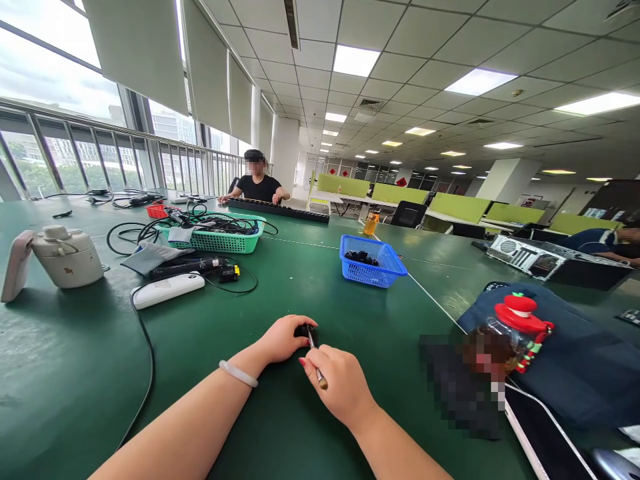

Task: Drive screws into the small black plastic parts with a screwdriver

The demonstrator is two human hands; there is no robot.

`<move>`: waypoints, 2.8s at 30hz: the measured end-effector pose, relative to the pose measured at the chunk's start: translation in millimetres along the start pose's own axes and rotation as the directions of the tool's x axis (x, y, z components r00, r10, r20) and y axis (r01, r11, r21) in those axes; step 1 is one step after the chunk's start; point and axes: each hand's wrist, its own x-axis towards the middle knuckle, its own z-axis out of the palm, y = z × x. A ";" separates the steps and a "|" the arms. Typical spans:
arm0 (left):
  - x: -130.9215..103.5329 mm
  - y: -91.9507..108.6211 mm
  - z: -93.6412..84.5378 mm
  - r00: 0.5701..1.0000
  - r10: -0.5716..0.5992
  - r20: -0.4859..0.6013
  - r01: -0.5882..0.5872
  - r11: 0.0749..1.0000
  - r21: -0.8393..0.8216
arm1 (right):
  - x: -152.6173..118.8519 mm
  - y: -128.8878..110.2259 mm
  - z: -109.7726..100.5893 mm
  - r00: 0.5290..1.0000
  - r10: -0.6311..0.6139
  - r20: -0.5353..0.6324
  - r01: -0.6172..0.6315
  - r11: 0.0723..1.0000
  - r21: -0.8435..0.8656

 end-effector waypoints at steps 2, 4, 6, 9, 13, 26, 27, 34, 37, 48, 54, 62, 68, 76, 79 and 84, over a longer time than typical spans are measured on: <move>-0.6 0.5 -0.2 1.000 -0.003 -0.003 0.003 1.000 -0.013 | -1.0 -3.2 3.4 0.998 -0.055 -0.006 0.054 0.994 -0.093; -1.0 0.7 -0.5 1.000 -0.001 -0.005 0.001 1.000 -0.018 | -1.2 -3.9 4.3 0.997 -0.077 -0.016 0.074 0.989 -0.127; -1.2 1.0 -0.7 1.000 0.004 -0.006 -0.004 1.000 -0.012 | -0.5 -2.6 1.4 0.998 -0.062 -0.024 0.059 0.992 -0.108; -0.7 1.0 -1.0 1.000 0.004 -0.003 -0.004 1.000 0.003 | 1.7 1.1 -7.9 1.000 0.010 -0.012 -0.010 1.000 0.001; 0.0 0.2 -0.8 1.000 0.007 -0.005 -0.007 1.000 0.002 | 3.4 5.4 -17.2 0.997 0.066 0.029 -0.071 0.968 0.239; -1.0 0.8 -1.3 1.000 0.005 -0.002 -0.005 1.000 0.007 | 1.7 20.0 -28.3 0.945 0.323 -0.046 -0.252 0.812 0.527; -0.9 0.1 -1.2 1.000 0.008 -0.001 -0.008 1.000 0.004 | 1.8 19.6 -28.6 0.952 0.305 -0.036 -0.243 0.819 0.520; 0.5 -3.8 0.9 1.000 0.016 -0.012 -0.016 1.000 0.011 | 1.4 15.7 -26.3 0.989 0.147 -0.019 -0.130 0.926 0.355; 0.6 -4.1 1.2 1.000 0.019 -0.011 -0.019 1.000 0.017 | 1.7 12.7 -24.4 0.999 0.025 -0.032 -0.017 0.971 0.238; -0.8 -0.5 0.0 1.000 0.011 -0.019 -0.011 1.000 0.001 | -1.6 -6.9 0.0 0.984 -0.130 0.120 0.152 0.968 -0.199; 0.3 -3.9 0.9 1.000 0.015 -0.018 -0.015 1.000 0.005 | -3.3 -12.6 5.2 0.989 -0.080 0.126 0.110 0.963 -0.245; -0.4 -3.6 0.4 1.000 0.029 -0.006 -0.029 1.000 -0.005 | 0.5 -1.2 -8.2 0.998 0.063 -0.004 -0.062 0.997 0.043; -0.8 -0.5 -1.9 1.000 0.017 0.007 -0.017 1.000 -0.015 | 0.4 13.1 -11.6 0.961 0.241 -0.136 -0.203 0.948 0.245; -2.7 2.2 -3.3 1.000 -0.001 0.008 0.001 0.996 -0.084 | 0.4 11.2 -14.0 0.967 0.186 -0.174 -0.146 0.964 0.221; -2.0 0.4 -2.2 1.000 0.006 0.013 -0.004 0.996 -0.091 | -0.1 5.3 -11.7 0.986 0.037 -0.161 -0.022 0.995 0.093; -0.9 -2.7 -0.4 1.000 0.022 0.005 -0.021 0.992 -0.122 | 0.5 2.2 -9.2 0.983 -0.055 -0.177 0.051 0.998 -0.028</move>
